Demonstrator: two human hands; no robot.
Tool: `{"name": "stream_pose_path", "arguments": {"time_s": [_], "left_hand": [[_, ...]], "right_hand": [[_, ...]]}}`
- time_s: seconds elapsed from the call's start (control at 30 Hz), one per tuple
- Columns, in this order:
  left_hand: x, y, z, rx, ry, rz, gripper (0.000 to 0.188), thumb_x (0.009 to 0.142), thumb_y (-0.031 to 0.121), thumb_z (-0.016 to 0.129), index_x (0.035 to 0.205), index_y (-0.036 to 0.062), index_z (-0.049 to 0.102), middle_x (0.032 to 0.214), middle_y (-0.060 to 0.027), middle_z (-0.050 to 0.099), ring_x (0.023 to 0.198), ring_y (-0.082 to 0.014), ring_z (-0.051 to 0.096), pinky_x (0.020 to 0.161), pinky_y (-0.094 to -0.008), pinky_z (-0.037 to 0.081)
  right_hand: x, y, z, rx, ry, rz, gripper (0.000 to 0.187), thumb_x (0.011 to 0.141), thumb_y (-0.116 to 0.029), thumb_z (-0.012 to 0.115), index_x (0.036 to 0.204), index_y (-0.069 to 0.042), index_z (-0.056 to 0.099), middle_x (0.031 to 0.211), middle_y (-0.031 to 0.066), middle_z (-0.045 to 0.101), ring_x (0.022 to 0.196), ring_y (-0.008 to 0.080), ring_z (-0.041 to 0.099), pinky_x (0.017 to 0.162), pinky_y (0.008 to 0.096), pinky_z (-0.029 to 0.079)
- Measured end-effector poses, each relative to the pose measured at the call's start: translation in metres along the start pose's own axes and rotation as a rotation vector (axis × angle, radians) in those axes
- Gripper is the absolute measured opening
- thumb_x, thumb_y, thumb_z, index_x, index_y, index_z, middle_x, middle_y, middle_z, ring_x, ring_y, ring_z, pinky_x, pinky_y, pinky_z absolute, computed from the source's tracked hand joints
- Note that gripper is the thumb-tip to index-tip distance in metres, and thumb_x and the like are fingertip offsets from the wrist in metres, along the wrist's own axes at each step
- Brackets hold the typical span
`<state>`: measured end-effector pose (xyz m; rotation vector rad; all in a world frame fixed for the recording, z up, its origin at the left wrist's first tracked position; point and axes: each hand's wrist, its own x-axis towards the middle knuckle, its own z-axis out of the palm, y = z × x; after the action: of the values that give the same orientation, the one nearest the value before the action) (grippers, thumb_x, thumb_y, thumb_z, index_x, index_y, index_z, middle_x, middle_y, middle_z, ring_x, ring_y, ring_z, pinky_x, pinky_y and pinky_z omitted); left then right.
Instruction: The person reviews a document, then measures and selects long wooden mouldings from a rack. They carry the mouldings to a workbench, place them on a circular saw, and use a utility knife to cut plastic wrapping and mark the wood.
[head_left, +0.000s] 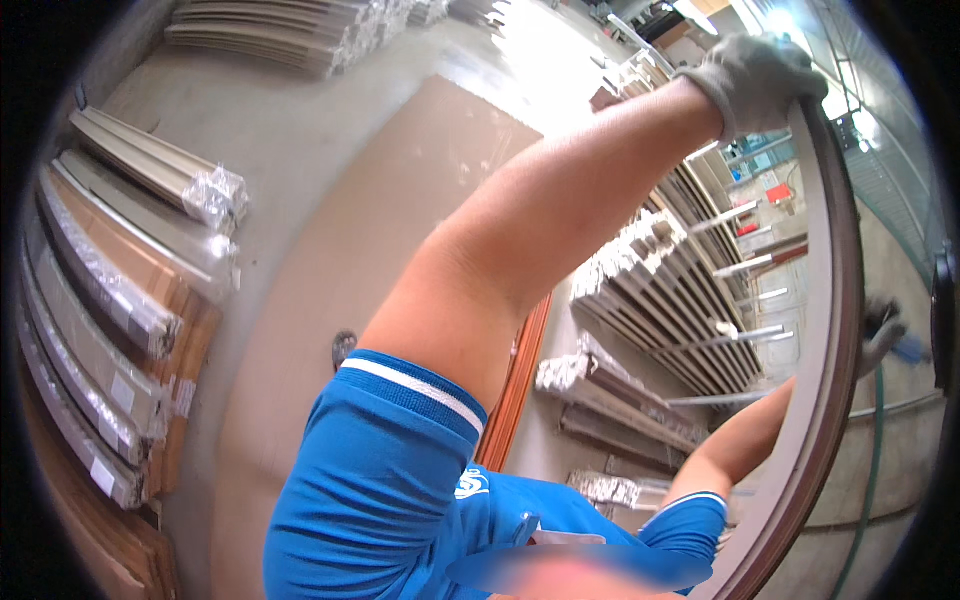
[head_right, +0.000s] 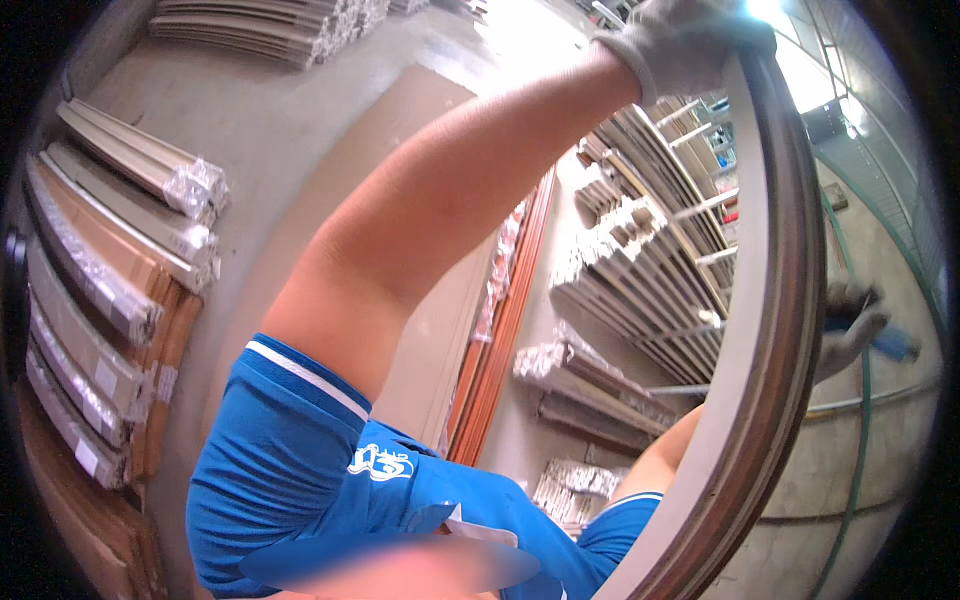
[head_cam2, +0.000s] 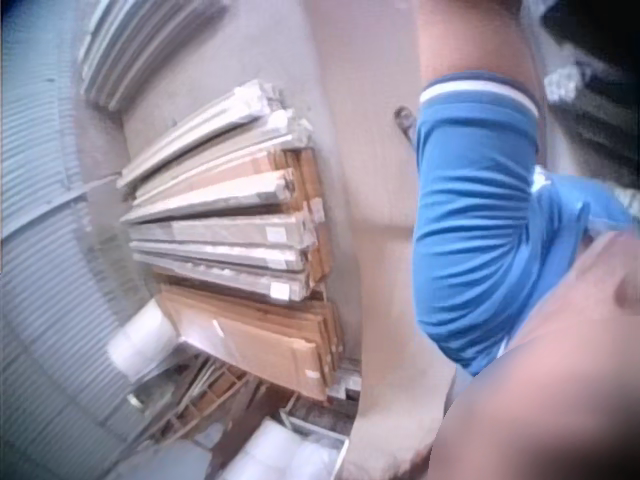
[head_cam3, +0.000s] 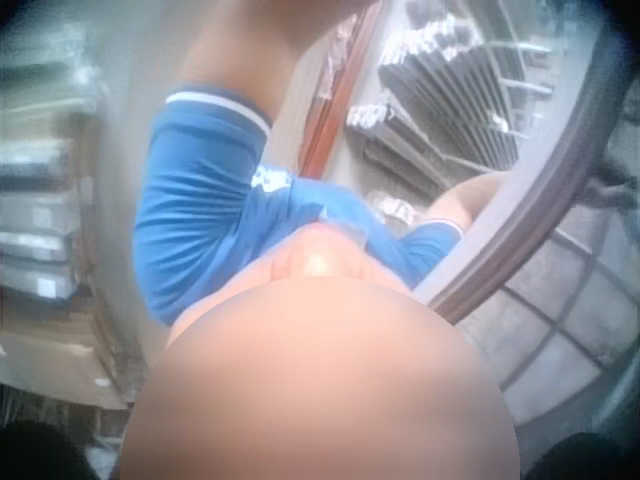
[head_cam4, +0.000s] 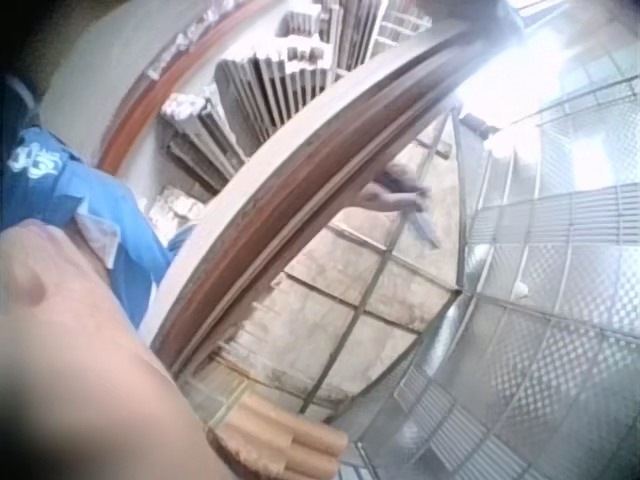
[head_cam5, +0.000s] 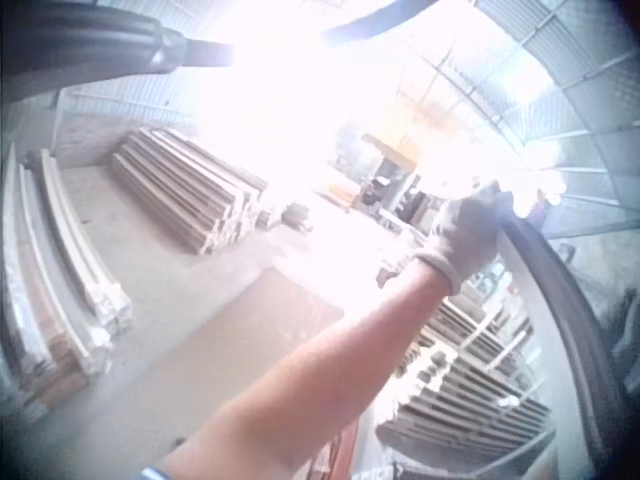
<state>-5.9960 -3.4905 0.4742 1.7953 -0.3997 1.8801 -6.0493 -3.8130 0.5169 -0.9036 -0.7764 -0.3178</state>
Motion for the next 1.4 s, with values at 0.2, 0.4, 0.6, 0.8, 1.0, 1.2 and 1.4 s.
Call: {"name": "stream_pose_path", "arguments": {"time_s": [0.2,0.4,0.6,0.8,1.0,1.2,1.4], "left_hand": [[0.025,-0.154,0.086,-0.142,0.126,0.193,0.014,0.074,0.022,0.07,0.087,0.0182,0.066,0.086,-0.0016,0.064,0.087,-0.0231,0.064,0.078,-0.0352,0.054],[0.019,-0.282,0.211,-0.214,0.048,0.146,0.016,0.072,0.019,0.07,0.088,0.0162,0.066,0.088,-0.0031,0.063,0.091,-0.0244,0.063,0.079,-0.0353,0.053],[-0.012,-0.398,0.372,-0.314,0.132,0.116,0.012,0.068,0.022,0.07,0.079,0.0181,0.068,0.082,-0.0036,0.063,0.09,-0.0264,0.063,0.077,-0.0389,0.053],[-0.006,-0.509,0.51,-0.368,0.161,-0.005,0.015,0.067,0.019,0.069,0.081,0.0149,0.068,0.084,-0.0061,0.063,0.093,-0.0284,0.062,0.079,-0.0403,0.052],[-0.022,-0.658,0.599,-0.408,0.236,0.011,0.014,0.066,0.016,0.07,0.08,0.0137,0.067,0.083,-0.006,0.063,0.091,-0.0279,0.061,0.078,-0.0396,0.052],[-0.018,-0.824,0.667,-0.493,0.211,0.023,0.014,0.066,0.013,0.069,0.078,0.0121,0.063,0.083,-0.0062,0.062,0.092,-0.0283,0.06,0.08,-0.0391,0.051],[-0.002,-0.964,0.728,-0.483,0.019,0.002,0.02,0.067,0.009,0.069,0.086,0.0086,0.063,0.091,-0.01,0.063,0.1,-0.0316,0.059,0.086,-0.0392,0.05]], "right_hand": [[0.154,0.159,0.142,-1.222,-0.483,-0.032,0.043,0.095,-0.04,0.057,0.121,-0.005,0.056,0.083,-0.0006,0.051,0.068,0.0061,0.048,0.063,0.0225,0.038],[0.248,0.3,0.121,-1.23,-0.798,0.085,0.047,0.09,-0.04,0.063,0.118,-0.004,0.056,0.091,0.0058,0.06,0.077,0.011,0.062,0.071,0.0245,0.05],[0.372,0.429,0.027,-1.388,-0.923,0.07,0.053,0.088,-0.041,0.066,0.122,-0.002,0.055,0.096,0.0073,0.063,0.081,0.0115,0.062,0.074,0.0243,0.05],[0.507,0.534,-0.022,-1.298,-0.918,0.275,0.052,0.088,-0.037,0.068,0.124,-0.003,0.053,0.096,0.0071,0.064,0.08,0.0117,0.063,0.071,0.0235,0.05],[0.603,0.676,-0.043,-1.262,-0.94,0.237,0.052,0.084,-0.041,0.071,0.116,-0.002,0.058,0.1,0.0078,0.062,0.089,0.0135,0.061,0.078,0.026,0.049],[0.701,0.833,-0.048,-1.144,-0.872,0.199,0.052,0.083,-0.04,0.072,0.116,-0.002,0.059,0.087,0.0021,0.059,0.078,0.0091,0.056,0.07,0.0239,0.045],[0.813,0.954,-0.052,-1.146,-0.892,0.278,0.047,0.084,-0.036,0.07,0.113,0.0,0.06,0.104,0.0069,0.06,0.096,0.0134,0.056,0.087,0.029,0.043]]}}
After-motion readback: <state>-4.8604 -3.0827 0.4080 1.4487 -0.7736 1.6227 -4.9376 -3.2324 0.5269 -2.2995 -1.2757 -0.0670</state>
